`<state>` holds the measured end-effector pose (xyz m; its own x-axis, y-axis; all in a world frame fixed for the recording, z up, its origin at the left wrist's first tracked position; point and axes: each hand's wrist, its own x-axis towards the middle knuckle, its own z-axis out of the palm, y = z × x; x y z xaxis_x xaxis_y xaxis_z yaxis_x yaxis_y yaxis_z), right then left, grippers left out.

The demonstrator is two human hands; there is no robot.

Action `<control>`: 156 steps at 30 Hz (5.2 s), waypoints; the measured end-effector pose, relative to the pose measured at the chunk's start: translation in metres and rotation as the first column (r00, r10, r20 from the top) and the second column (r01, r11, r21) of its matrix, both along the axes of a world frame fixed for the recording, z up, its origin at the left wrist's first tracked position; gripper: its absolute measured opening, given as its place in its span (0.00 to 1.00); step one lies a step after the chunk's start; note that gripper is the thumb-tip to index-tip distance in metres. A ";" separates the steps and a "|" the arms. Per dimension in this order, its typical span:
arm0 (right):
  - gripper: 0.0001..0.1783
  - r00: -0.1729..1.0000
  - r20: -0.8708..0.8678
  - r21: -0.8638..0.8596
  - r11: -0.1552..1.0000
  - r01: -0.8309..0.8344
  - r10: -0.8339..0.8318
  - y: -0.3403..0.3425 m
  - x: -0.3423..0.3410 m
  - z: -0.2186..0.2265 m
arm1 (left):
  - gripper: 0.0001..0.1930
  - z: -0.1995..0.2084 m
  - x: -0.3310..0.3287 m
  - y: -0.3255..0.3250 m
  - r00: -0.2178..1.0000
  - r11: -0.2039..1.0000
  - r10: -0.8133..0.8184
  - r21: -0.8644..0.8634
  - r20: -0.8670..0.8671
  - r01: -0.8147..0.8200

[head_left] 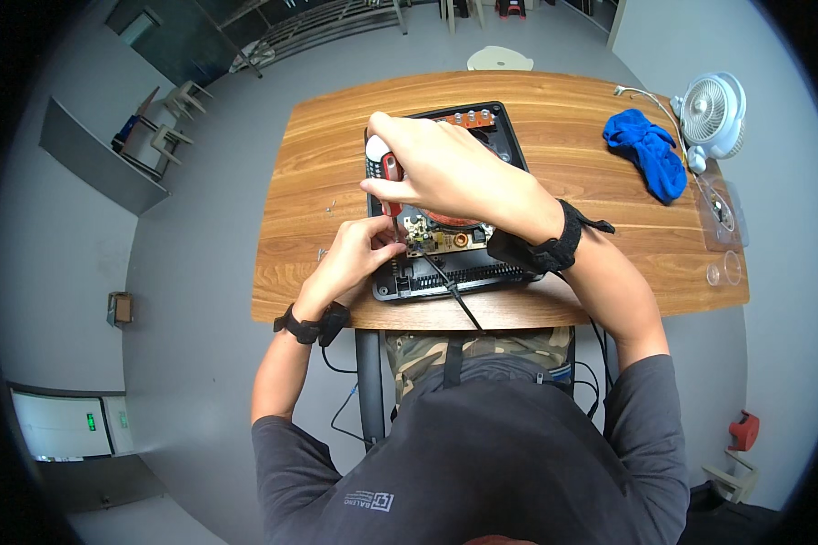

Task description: The person uses a screwdriver to remove screws from the bottom of a black electronic device. They then open the casing to reveal the internal components, including a copper-colored disc, and continue to unscrew internal parts.

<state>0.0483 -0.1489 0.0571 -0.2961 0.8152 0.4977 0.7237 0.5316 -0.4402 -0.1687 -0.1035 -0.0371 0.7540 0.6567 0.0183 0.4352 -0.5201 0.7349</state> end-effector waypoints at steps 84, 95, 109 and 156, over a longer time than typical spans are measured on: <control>0.21 0.767 0.361 -0.454 0.819 -0.351 0.530 0.015 0.028 -0.087 | 0.07 -0.028 0.009 0.042 0.982 0.953 -0.088 0.273 -0.166 0.132; 0.20 0.795 0.375 -0.448 0.844 -0.296 0.477 0.021 0.021 -0.112 | 0.06 -0.042 0.010 0.044 0.993 0.960 -0.018 0.275 -0.117 0.050; 0.22 0.777 0.462 -0.464 0.863 -0.199 0.427 0.011 0.018 -0.105 | 0.07 -0.037 0.012 0.042 0.995 0.970 0.001 0.243 -0.100 0.024; 0.21 0.830 0.423 -0.458 0.876 -0.150 0.363 0.008 0.015 -0.112 | 0.04 -0.021 0.013 0.027 0.988 0.919 -0.092 0.371 -0.126 0.133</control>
